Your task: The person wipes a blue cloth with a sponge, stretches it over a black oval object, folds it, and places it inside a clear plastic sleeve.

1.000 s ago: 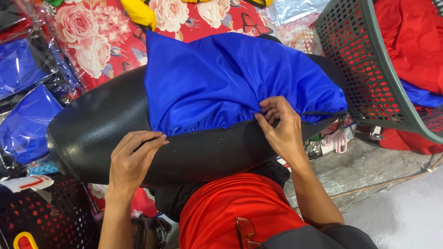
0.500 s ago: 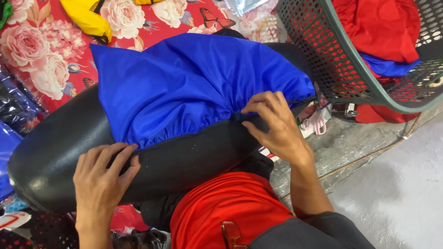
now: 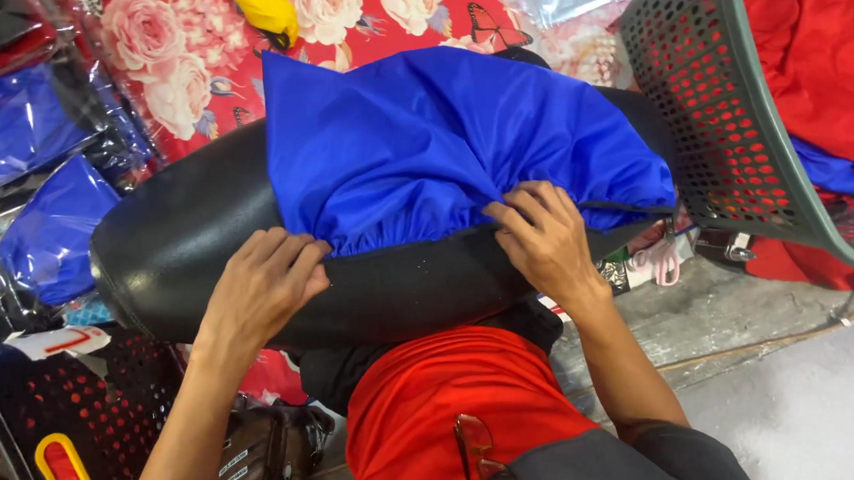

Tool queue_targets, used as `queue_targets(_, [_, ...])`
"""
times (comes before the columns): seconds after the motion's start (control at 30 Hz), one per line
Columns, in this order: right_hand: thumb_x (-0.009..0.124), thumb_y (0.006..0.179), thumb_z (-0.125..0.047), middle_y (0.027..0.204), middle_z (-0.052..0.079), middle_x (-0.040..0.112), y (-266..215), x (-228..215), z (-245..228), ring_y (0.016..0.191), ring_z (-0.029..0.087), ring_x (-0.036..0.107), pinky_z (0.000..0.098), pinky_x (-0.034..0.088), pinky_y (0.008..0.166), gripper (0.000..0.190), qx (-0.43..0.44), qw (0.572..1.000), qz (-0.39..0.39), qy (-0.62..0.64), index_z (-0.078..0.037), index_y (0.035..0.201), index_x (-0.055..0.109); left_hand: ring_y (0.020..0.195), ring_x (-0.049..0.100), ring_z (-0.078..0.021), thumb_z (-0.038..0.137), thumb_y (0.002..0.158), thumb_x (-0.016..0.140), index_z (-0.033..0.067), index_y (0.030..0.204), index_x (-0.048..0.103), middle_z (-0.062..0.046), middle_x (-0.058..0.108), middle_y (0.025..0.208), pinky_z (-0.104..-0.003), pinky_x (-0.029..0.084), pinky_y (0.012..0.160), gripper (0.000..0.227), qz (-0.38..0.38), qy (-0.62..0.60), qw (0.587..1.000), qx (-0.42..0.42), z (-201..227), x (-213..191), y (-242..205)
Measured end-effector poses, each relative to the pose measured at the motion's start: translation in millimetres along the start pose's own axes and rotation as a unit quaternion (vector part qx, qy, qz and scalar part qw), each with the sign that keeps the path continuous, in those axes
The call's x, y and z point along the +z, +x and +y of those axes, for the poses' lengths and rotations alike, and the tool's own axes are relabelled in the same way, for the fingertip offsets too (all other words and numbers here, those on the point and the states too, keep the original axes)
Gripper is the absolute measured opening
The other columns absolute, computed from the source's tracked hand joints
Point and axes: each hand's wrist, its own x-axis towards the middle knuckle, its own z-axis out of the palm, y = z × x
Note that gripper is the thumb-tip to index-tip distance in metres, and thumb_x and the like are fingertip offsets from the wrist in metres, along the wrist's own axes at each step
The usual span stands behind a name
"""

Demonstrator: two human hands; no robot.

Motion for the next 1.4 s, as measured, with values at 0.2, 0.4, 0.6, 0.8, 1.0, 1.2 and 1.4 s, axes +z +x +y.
queue_targets(0.2, [0.069, 0.091, -0.001, 0.094, 0.006, 0.065, 0, 4, 1, 0.096, 0.031, 0.065, 0.0415, 0.053, 0.081, 0.014, -0.010, 1.000, 0.016, 0.023, -0.012, 0.098, 0.074, 0.072, 0.060, -0.0259, 0.019, 0.097, 0.063, 0.0097, 0.095, 0.071, -0.008, 0.061, 0.080, -0.036, 0.050, 0.067, 0.012, -0.039, -0.050, 0.996, -0.056, 38, -30, -15])
queue_targets(0.4, [0.079, 0.079, -0.022, 0.120, 0.010, 0.062, 23, -39, -31, 0.115, 0.036, 0.058, 0.0514, 0.037, 0.094, 0.031, 0.052, 0.988, -0.140, 0.044, -0.014, 0.107, 0.068, 0.076, 0.059, -0.0229, 0.027, 0.091, 0.073, 0.0145, 0.100, 0.072, -0.004, 0.061, 0.084, -0.034, 0.049, 0.069, 0.016, -0.044, -0.003, 0.993, -0.109, 45, -21, -30])
queue_targets(0.6, [0.079, 0.089, -0.012, 0.115, 0.010, 0.061, 7, -19, -27, 0.102, 0.031, 0.061, 0.0435, 0.040, 0.089, 0.028, 0.062, 0.989, -0.101, 0.086, -0.016, 0.114, 0.070, 0.070, 0.061, -0.0223, 0.046, 0.084, 0.081, 0.0173, 0.091, 0.071, -0.003, 0.064, 0.082, -0.035, 0.052, 0.067, 0.031, -0.003, -0.075, 0.982, -0.171, 45, -40, -12])
queue_targets(0.8, [0.080, 0.092, -0.018, 0.116, 0.012, 0.062, 13, -23, -29, 0.103, 0.033, 0.063, 0.0423, 0.042, 0.087, 0.025, 0.073, 0.986, -0.095, 0.117, -0.015, 0.116, 0.072, 0.090, 0.061, -0.0446, 0.006, 0.105, 0.073, -0.0029, 0.121, 0.067, -0.021, 0.062, 0.101, -0.051, 0.048, 0.082, 0.020, 0.073, -0.075, 0.977, -0.183, -39, -31, 15])
queue_targets(1.0, [0.080, 0.095, -0.018, 0.117, 0.012, 0.063, 3, -15, -21, 0.098, 0.027, 0.060, 0.0448, 0.038, 0.090, 0.030, 0.044, 0.990, -0.108, 0.074, -0.021, 0.124, 0.073, 0.128, 0.045, -0.0299, 0.034, 0.109, 0.058, 0.0101, 0.125, 0.068, -0.013, 0.050, 0.127, -0.047, 0.032, 0.112, 0.031, -0.144, -0.297, 0.894, -0.303, -129, 0, 51])
queue_targets(1.2, [0.079, 0.097, -0.016, 0.112, 0.011, 0.064, 4, -15, -22, 0.096, 0.026, 0.060, 0.0443, 0.038, 0.090, 0.030, 0.037, 0.992, -0.099, 0.066, -0.021, 0.125, 0.072, 0.104, 0.059, -0.0070, 0.028, 0.103, 0.070, 0.0147, 0.109, 0.066, 0.004, 0.065, 0.108, -0.024, 0.045, 0.091, 0.015, -0.153, -0.449, 0.808, -0.350, -159, 6, 58])
queue_targets(1.4, [0.076, 0.098, -0.021, 0.113, 0.009, 0.063, 6, -14, -24, 0.096, 0.026, 0.058, 0.0444, 0.037, 0.090, 0.027, 0.042, 0.992, -0.109, 0.052, -0.021, 0.125, 0.072, 0.099, 0.062, -0.0115, 0.022, 0.094, 0.075, 0.0147, 0.113, 0.071, -0.001, 0.068, 0.111, -0.026, 0.047, 0.093, 0.021, -0.222, -0.468, 0.759, -0.394, -159, 3, 59])
